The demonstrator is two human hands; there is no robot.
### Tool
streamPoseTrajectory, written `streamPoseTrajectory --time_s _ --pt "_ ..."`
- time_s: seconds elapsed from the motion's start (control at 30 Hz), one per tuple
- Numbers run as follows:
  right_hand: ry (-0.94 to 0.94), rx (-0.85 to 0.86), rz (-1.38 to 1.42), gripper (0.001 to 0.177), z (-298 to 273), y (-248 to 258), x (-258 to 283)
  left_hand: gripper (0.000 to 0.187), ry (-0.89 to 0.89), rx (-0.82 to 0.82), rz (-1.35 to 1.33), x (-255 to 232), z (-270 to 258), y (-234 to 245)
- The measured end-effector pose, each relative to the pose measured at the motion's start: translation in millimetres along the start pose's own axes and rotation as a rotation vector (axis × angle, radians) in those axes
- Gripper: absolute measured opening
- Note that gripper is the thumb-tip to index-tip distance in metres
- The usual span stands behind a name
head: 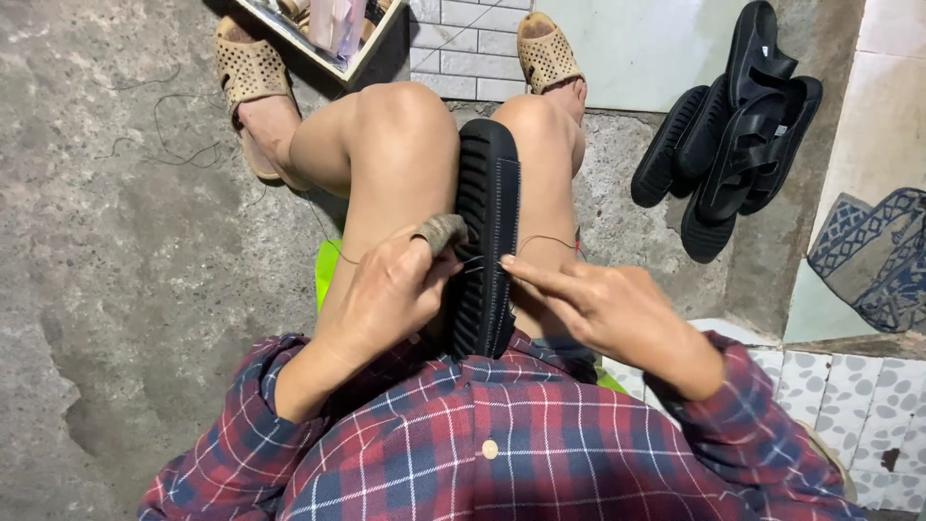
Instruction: A person is hand-stitching the sole of a black sandal using an awl and thread while sitting on the floor.
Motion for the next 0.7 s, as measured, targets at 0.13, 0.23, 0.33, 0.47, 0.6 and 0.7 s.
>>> streamPoseTrajectory --time_s 0.13,0.23,0.33,0.47,0.6,0.7 --pt "-0.266 0.251 0.057 0.05 -28 0 -45 0.023 -0.069 -0.026 0.018 17 -10 -13" --pt "-0.155 0.257 0.282 0.048 -31 -15 -40 0.021 -0.107 -0.052 -0.042 6 -3 -6" --pt "-0.024 0.189 0.612 0.052 -28 -32 -38 0.01 -0.051 0.005 -0.304 9 -3 -2" --pt "-0.122 -0.094 0.749 0.051 -32 -32 -87 0.01 -0.033 0.012 -0.334 11 -13 5" --pt "-0.415 -0.238 0.354 0.028 -48 -22 -116 0.009 -0.228 -0.016 -0.172 -28 -5 6" --pt "-0.362 -0.157 0.423 0.023 -41 -30 -74 0.009 -0.321 -0.082 -0.011 -29 -9 -19"
Point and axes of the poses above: each hand's wrist, its own z-axis towards the middle knuckle, its own y-axis out of the back of the hand, x = y × z, the point moved 9 cm from there along z, towards the middle knuckle, and after that the axes turned 1 degree about x, right-handed, at the moved point
